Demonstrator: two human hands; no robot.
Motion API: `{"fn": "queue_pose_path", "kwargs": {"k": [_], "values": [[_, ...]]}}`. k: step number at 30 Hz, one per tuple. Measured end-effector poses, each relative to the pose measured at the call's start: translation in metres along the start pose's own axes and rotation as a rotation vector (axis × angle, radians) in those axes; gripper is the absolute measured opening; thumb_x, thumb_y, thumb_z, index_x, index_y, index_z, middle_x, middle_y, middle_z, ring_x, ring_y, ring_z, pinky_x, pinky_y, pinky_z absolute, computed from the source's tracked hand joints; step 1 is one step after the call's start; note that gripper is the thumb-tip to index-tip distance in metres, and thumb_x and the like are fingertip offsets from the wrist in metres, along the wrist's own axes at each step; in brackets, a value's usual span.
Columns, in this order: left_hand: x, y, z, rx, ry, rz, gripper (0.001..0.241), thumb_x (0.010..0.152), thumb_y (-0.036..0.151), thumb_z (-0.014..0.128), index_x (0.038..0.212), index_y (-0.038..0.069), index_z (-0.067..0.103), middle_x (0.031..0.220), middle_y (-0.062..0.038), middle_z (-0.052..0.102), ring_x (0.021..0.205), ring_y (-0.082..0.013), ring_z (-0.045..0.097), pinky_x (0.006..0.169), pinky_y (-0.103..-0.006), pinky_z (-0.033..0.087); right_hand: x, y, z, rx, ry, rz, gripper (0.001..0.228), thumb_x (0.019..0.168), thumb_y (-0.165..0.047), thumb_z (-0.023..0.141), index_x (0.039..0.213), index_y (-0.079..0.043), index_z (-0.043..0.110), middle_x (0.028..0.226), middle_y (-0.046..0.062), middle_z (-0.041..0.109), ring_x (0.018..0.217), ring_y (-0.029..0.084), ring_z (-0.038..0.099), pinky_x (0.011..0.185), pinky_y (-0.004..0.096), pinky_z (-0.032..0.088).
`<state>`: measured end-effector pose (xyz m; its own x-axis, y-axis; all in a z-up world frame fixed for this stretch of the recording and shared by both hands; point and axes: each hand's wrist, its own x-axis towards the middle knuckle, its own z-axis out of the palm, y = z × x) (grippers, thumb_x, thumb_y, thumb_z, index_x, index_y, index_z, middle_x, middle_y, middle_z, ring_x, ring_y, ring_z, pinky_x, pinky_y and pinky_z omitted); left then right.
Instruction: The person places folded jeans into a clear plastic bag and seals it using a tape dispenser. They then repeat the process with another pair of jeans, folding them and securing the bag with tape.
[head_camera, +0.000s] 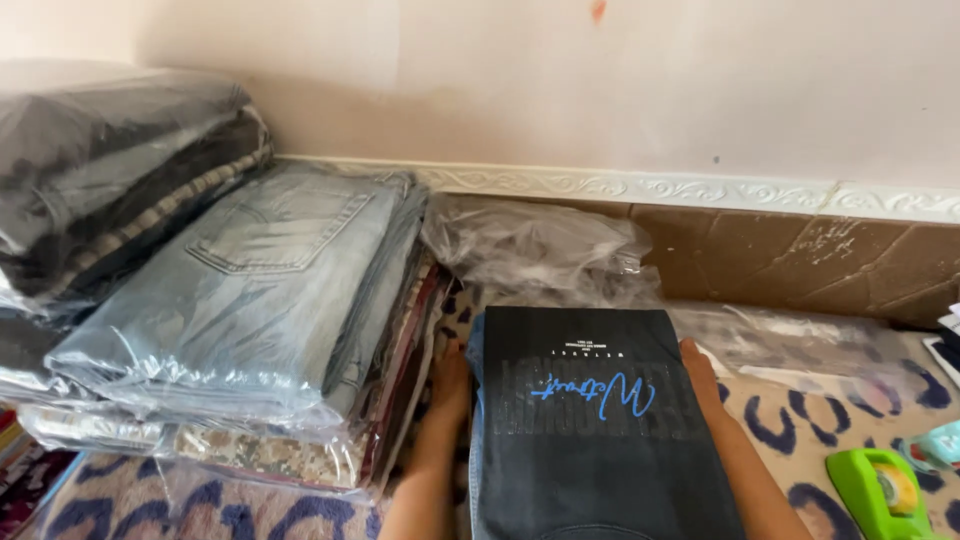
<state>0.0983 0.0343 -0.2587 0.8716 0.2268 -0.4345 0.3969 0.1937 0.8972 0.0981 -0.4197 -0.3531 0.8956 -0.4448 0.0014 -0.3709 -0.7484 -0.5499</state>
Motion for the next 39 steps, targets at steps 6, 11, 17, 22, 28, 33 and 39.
{"fn": "queue_pose_path", "kwargs": {"k": [6,11,17,22,28,33,39], "values": [[0.068,-0.062,-0.048,1.121,-0.318,0.949,0.050,0.098,0.007,0.034,0.143,0.003,0.057,0.153,-0.023,0.047,0.146,-0.0397,0.040,0.120,-0.0494,0.030,-0.002,0.007,0.002,0.149,-0.038,-0.445,0.078,0.093,-0.026,0.050,0.158,0.012,0.029,0.141,0.052,0.042,0.133,0.066,0.039,0.113,0.067,0.032],[0.028,-0.030,-0.024,1.104,-0.268,0.833,0.051,0.094,0.001,0.048,0.142,0.014,0.057,0.150,-0.010,0.041,0.135,-0.0459,0.041,0.117,-0.0467,0.037,0.052,0.066,0.042,-0.177,-0.028,-0.071,0.051,0.092,-0.041,0.054,0.139,-0.024,0.047,0.120,0.030,0.062,0.109,0.060,0.064,0.090,0.064,0.052],[-0.022,0.002,-0.017,0.785,-0.158,0.720,0.036,0.098,0.024,0.052,0.130,0.017,0.067,0.140,-0.007,0.049,0.133,-0.0446,0.045,0.117,-0.0529,0.035,0.068,0.055,0.022,-0.310,0.005,-0.144,0.044,0.086,-0.050,0.057,0.123,-0.027,0.057,0.107,0.020,0.067,0.100,0.051,0.069,0.082,0.062,0.054],[0.004,-0.023,-0.015,0.964,-0.014,1.076,0.023,0.088,0.012,0.057,0.069,0.012,0.069,0.077,-0.012,0.065,0.091,-0.0335,0.065,0.103,-0.0453,0.038,0.074,0.060,0.005,-0.404,0.032,-0.161,0.041,0.081,-0.057,0.059,0.111,-0.029,0.064,0.097,0.013,0.071,0.094,0.044,0.073,0.075,0.059,0.056],[0.001,-0.030,-0.018,1.334,0.132,1.144,0.034,0.078,0.003,0.066,0.049,0.020,0.062,0.049,-0.004,0.062,0.053,-0.0216,0.064,0.071,-0.0365,0.045,0.048,0.085,0.029,-0.546,-0.034,-0.185,0.041,0.076,-0.066,0.061,0.096,-0.032,0.074,0.083,0.004,0.076,0.085,0.036,0.078,0.066,0.057,0.058],[-0.002,-0.014,-0.009,1.196,0.076,0.985,0.016,0.093,0.004,0.061,0.095,0.011,0.075,0.096,-0.011,0.073,0.097,-0.0317,0.063,0.082,-0.0454,0.043,-0.033,-0.012,-0.047,-0.391,-0.077,-0.172,0.028,0.087,-0.028,0.064,0.093,-0.005,0.080,0.080,0.022,0.077,0.088,0.047,0.077,0.072,0.057,0.060],[0.074,-0.044,0.012,0.387,-0.091,0.570,0.022,0.084,-0.003,0.066,0.088,0.010,0.083,0.088,-0.015,0.079,0.092,-0.0305,0.073,0.083,-0.0386,0.054,-0.044,-0.043,-0.051,0.361,0.108,-0.122,0.012,0.086,-0.020,0.074,0.089,-0.012,0.083,0.081,0.018,0.076,0.100,0.043,0.071,0.082,0.054,0.053]]}}
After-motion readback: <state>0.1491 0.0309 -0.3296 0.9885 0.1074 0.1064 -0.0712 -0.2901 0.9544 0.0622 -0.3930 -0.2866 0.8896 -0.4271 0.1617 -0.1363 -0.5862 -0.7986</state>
